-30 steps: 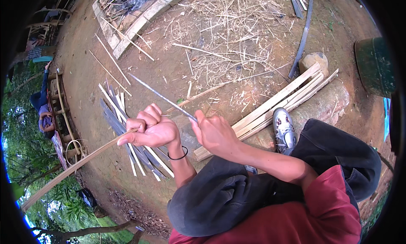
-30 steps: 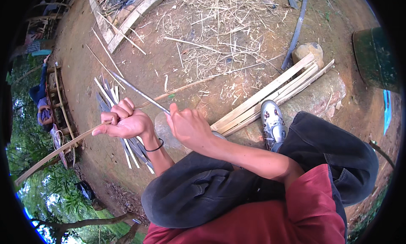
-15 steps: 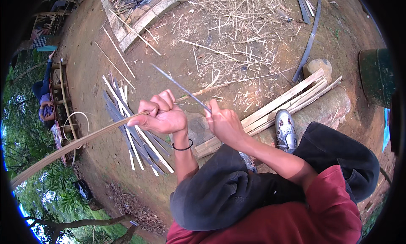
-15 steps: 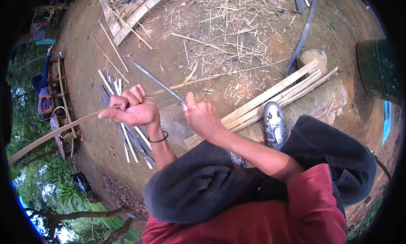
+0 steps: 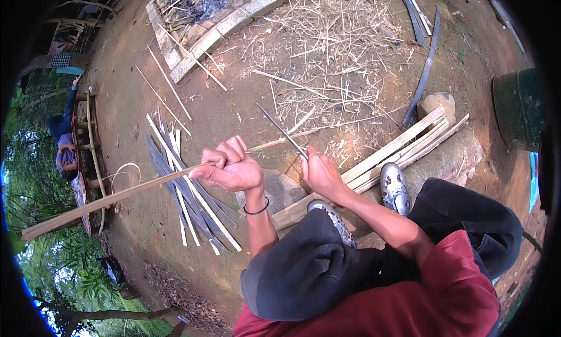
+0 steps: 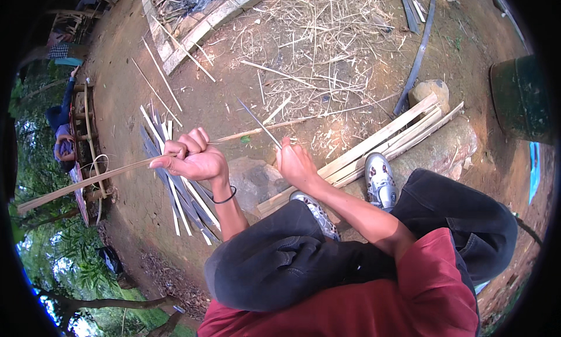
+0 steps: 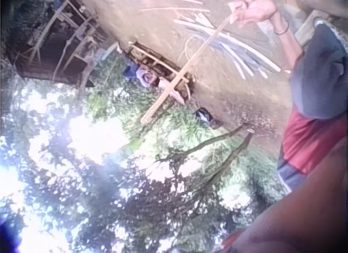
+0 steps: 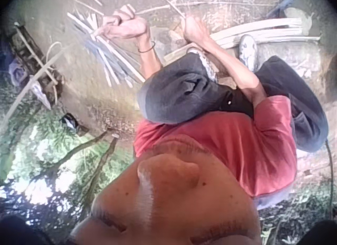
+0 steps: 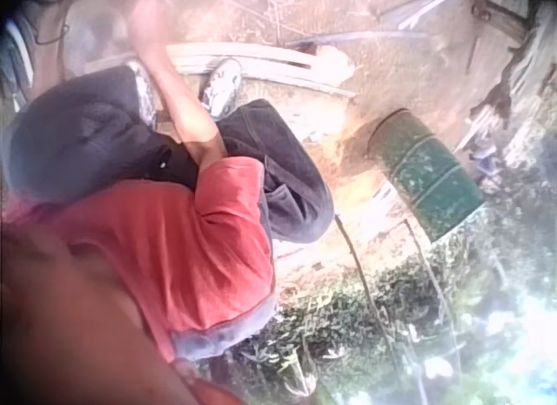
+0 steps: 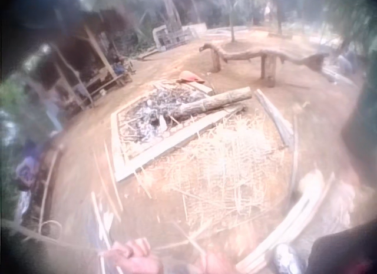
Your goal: The person shaves a thin wooden strip with a machete.
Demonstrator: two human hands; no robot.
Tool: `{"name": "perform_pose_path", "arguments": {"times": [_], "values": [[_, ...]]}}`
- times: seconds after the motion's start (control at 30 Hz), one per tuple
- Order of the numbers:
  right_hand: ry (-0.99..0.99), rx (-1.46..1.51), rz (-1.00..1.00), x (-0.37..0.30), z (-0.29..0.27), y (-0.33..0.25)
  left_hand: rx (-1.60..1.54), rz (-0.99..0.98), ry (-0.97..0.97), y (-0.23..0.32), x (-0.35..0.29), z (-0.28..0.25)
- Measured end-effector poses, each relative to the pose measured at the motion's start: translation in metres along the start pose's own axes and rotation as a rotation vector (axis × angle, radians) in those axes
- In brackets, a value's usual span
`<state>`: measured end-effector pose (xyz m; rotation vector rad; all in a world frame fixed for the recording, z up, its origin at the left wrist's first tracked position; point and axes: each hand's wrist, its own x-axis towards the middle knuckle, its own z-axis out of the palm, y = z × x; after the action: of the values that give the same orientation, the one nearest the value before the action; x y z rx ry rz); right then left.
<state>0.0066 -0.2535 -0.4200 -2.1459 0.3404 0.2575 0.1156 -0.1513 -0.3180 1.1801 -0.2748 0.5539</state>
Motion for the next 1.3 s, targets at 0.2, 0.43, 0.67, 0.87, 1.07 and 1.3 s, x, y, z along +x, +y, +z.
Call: {"name": "perform_pose_path", "arguments": {"times": [0.2,0.43,0.67,0.87,1.07,1.3], "values": [[0.027,0.183,-0.096,-0.007,-0.024,-0.056,-0.117,-0.049,-0.059,-0.001,0.003,-0.007],[0.091,-0.062,-0.032,0.005,0.016,0.009,-0.057,-0.041,-0.052,0.000,0.011,0.000],[0.027,0.084,-0.136,-0.010,-0.010,-0.052,-0.138,-0.069,-0.050,0.009,0.021,-0.016],[0.092,-0.014,-0.094,0.012,0.025,-0.002,-0.105,-0.099,-0.012,-0.010,0.027,-0.028],[0.027,0.080,-0.208,-0.003,-0.010,-0.087,-0.096,-0.105,-0.085,0.014,0.029,-0.025],[0.156,-0.010,-0.143,0.013,0.030,-0.020,-0.055,-0.089,-0.001,0.004,0.023,-0.020]]}}
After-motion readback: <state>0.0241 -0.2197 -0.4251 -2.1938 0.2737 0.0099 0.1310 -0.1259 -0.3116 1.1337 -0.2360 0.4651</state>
